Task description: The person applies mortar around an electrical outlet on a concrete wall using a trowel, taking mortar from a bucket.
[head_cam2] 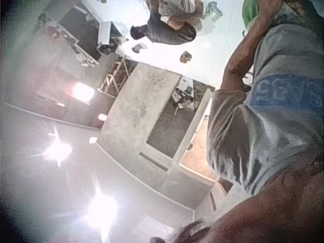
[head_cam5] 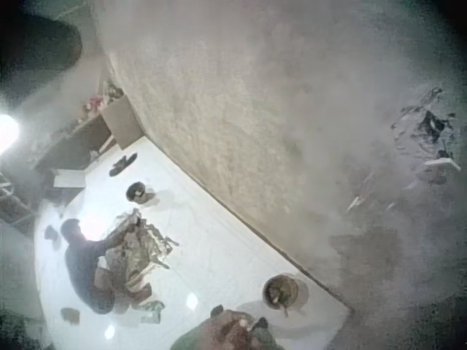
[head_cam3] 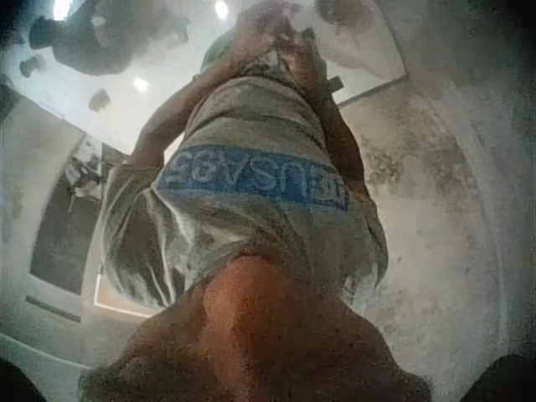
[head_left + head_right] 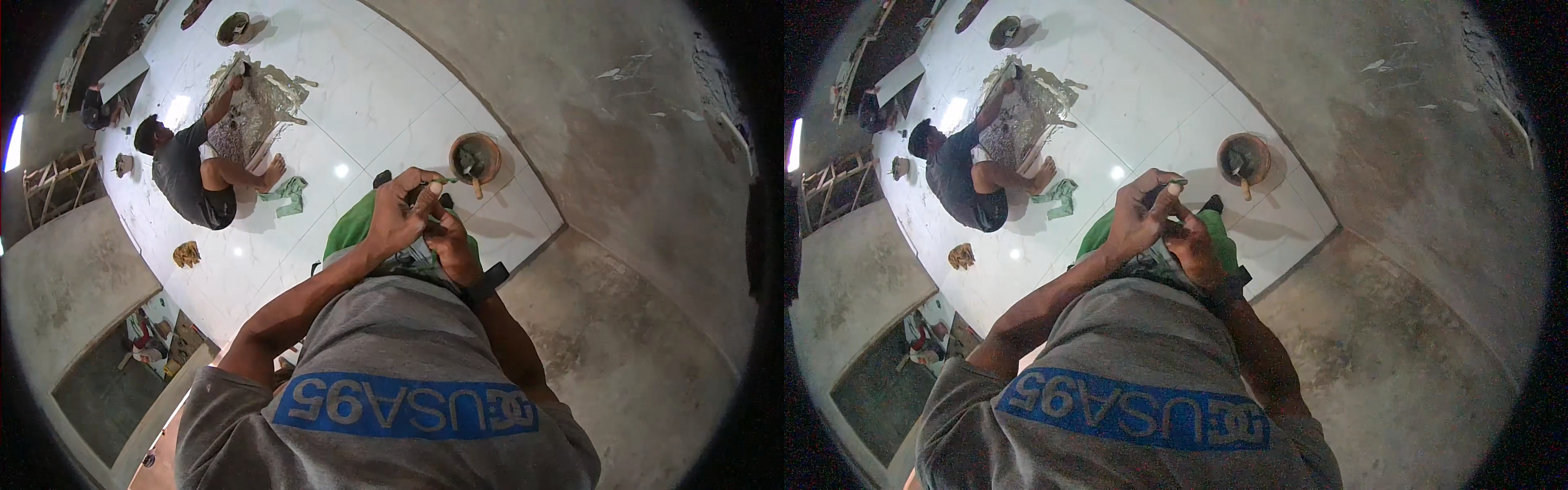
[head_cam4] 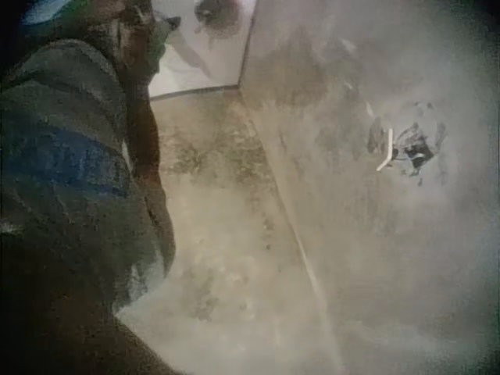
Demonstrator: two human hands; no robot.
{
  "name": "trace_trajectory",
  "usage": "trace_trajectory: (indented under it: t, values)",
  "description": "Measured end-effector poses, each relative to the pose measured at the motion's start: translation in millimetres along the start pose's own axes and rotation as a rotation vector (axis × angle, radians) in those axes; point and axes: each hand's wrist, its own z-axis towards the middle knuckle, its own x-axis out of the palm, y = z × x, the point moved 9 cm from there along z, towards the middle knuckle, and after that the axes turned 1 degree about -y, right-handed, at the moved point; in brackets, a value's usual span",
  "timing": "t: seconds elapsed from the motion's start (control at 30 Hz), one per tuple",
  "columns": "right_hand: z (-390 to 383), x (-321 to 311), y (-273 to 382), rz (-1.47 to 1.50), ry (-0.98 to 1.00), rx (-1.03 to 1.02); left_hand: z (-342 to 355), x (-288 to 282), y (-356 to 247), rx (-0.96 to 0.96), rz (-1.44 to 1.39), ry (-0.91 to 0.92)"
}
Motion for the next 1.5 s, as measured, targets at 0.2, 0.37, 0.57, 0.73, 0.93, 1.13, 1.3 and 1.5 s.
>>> trace_trajectory:
  t: [0.2,0.37,0.57,0.73,0.93,1.13,1.3,1.5]
  values:
    - [-8.8,12.0,8.3,0.003,0.067,0.024,4.2,-23.7,-6.4,0.072,0.057,-0.22]
    - [-2.1,-19.6,-3.8,0.16,-0.025,0.034,1.6,-18.8,-26.6,0.166,0.033,-0.128]
    - [-9.4,12.6,28.4,0.052,0.0,-0.133,-13.6,-28.6,-13.3,0.124,0.361,0.05]
    - [7.7,-32.5,-27.1,0.248,0.043,-0.02,-19.2,-34.6,-15.2,-0.028,0.523,-0.079]
    - [22.2,-54.9,-28.2,-0.58,0.149,-0.281,-34.2,-26.9,-20.9,-0.007,0.582,-0.125]
    - [13.1,-25.0,-4.5,-0.29,-0.093,-0.1,-37.8,-36.4,-15.3,-0.057,0.539,-0.141]
    - [35.5,-75.5,-50.5,-0.083,-0.083,0.004,-37.7,-35.7,1.3,-0.123,0.496,-0.095]
    - [26.8,-37.4,-35.9,0.006,0.001,0.002,-44.1,-37.5,14.2,-0.086,0.373,-0.123]
